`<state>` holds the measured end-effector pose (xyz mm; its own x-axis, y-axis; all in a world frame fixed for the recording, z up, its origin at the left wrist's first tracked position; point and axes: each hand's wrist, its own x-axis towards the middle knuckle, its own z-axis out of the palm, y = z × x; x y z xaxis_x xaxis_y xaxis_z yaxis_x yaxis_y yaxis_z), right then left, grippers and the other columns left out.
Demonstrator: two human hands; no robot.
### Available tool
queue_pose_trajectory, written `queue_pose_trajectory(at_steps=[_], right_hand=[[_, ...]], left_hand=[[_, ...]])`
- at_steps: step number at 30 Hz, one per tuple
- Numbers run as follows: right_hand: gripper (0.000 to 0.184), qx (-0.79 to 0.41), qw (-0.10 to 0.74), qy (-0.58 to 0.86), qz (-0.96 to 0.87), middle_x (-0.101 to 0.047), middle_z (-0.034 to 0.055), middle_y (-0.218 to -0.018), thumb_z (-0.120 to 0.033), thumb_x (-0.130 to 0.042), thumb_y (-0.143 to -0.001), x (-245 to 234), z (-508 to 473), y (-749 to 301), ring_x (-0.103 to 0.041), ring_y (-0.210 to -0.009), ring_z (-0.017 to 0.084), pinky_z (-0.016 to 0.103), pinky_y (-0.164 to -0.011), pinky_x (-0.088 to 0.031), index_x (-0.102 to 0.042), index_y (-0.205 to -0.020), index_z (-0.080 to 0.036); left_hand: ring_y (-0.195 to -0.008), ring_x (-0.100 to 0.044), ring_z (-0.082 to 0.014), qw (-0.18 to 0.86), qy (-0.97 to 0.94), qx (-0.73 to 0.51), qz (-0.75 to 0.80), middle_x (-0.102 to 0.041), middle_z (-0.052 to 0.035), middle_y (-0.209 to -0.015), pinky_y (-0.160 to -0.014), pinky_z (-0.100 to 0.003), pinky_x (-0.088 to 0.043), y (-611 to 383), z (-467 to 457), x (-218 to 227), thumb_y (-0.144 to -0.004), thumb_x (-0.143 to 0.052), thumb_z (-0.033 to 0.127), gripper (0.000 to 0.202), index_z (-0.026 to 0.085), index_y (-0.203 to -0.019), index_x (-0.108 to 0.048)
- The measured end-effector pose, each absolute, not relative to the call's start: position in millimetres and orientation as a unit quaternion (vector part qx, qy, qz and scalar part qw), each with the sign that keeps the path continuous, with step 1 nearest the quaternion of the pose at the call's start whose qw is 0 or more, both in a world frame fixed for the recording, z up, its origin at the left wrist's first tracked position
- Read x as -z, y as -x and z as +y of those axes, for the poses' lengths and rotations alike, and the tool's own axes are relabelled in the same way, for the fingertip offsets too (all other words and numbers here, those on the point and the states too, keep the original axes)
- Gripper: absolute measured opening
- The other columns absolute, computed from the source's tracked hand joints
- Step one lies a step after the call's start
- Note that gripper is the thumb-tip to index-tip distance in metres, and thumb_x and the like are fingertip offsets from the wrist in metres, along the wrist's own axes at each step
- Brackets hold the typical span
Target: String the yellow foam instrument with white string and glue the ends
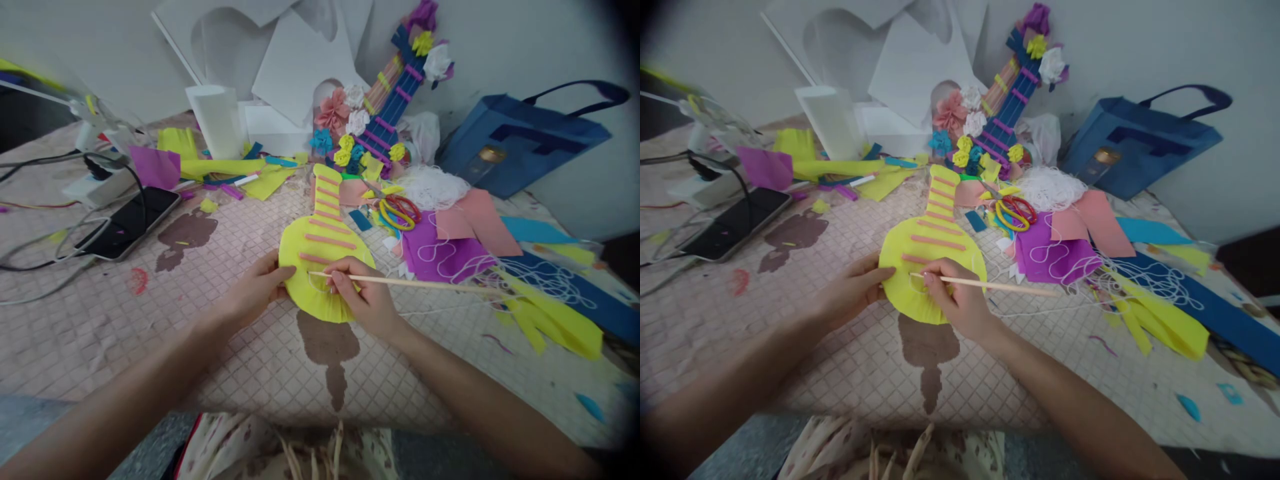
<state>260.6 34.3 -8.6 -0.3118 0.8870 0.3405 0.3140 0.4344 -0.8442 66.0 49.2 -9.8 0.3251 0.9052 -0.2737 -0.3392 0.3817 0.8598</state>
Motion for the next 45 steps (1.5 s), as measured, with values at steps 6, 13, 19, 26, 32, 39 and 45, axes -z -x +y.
queue_pose_trajectory(at_steps=[6,13,19,26,32,39,45], right_hand=[[0.013,-0.295,0.395,0.408,-0.768,-0.06,0.0018,-0.079,-0.026,-0.045,-0.093,1.9,36.9,-255.0,-0.055,-0.066,0.009,0.022,-0.06,-0.044,-0.055,-0.087,-0.018],[0.024,-0.38,0.372,0.437,-0.725,-0.057,0.0007,-0.069,-0.036,-0.043,-0.093,2.4,50.4,-251.8,-0.05,-0.056,0.008,0.02,-0.05,-0.04,-0.051,-0.08,-0.017],[0.027,-0.401,0.407,0.428,-0.701,-0.055,-0.0006,-0.064,-0.038,-0.046,-0.091,5.7,56.5,-250.5,-0.048,-0.049,0.006,0.019,-0.045,-0.036,-0.052,-0.076,-0.017],[0.024,-0.352,0.433,0.411,-0.721,-0.056,-0.0003,-0.065,-0.037,-0.047,-0.091,4.3,52.2,-252.6,-0.053,-0.054,0.008,0.02,-0.047,-0.039,-0.056,-0.081,-0.018],[0.023,-0.299,0.488,0.396,-0.718,-0.054,-0.0019,-0.062,-0.034,-0.046,-0.092,-9.6,57.1,-254.0,-0.052,-0.053,0.008,0.021,-0.051,-0.043,-0.056,-0.079,-0.019],[0.021,-0.304,0.51,0.403,-0.696,-0.064,0.0021,-0.085,-0.032,-0.043,-0.094,-4.4,46.8,-267.3,-0.059,-0.066,0.01,0.026,-0.061,-0.049,-0.058,-0.104,-0.023],[0.02,-0.197,0.369,0.373,-0.829,-0.063,0.005,-0.092,-0.033,-0.066,-0.08,4.1,31.9,-258.7,-0.057,-0.085,0.019,0.036,-0.077,-0.049,-0.056,-0.095,-0.024]], left_hand=[[-0.093,-0.063,-0.023,0.73,-0.367,-0.421,0.393,-0.066,-0.0119,-0.109,-0.079,-0.035,-0.051,-66.3,48.5,10.7,-0.077,-0.063,0.02,0.029,0.013,-0.105,-0.061],[-0.098,-0.063,-0.0253,0.745,-0.351,-0.412,0.39,-0.067,-0.0128,-0.108,-0.085,-0.038,-0.049,-66.4,50.3,14.5,-0.076,-0.065,0.019,0.03,0.012,-0.105,-0.062],[-0.101,-0.062,-0.0263,0.752,-0.348,-0.404,0.388,-0.067,-0.0148,-0.108,-0.087,-0.038,-0.049,-66.2,51.4,15.3,-0.076,-0.065,0.02,0.031,0.01,-0.106,-0.063],[-0.096,-0.062,-0.0246,0.741,-0.363,-0.4,0.4,-0.067,-0.0125,-0.104,-0.084,-0.037,-0.049,-67.0,49.8,13.4,-0.075,-0.065,0.023,0.034,0.013,-0.107,-0.062],[-0.08,-0.062,-0.0203,0.676,-0.431,-0.388,0.455,-0.067,-0.0072,-0.089,-0.07,-0.032,-0.05,-63.7,51.2,23.0,-0.075,-0.064,0.031,0.026,0.015,-0.096,-0.06],[-0.072,-0.061,-0.02,0.627,-0.474,-0.38,0.487,-0.065,-0.0068,-0.084,-0.059,-0.029,-0.046,-59.5,51.0,25.1,-0.08,-0.058,0.039,0.029,0.016,-0.099,-0.058],[-0.061,-0.052,-0.0144,0.586,-0.482,-0.394,0.519,-0.057,-0.0012,-0.072,-0.05,-0.024,-0.037,-59.9,50.6,20.0,-0.08,-0.058,0.039,0.023,0.017,-0.087,-0.056]])
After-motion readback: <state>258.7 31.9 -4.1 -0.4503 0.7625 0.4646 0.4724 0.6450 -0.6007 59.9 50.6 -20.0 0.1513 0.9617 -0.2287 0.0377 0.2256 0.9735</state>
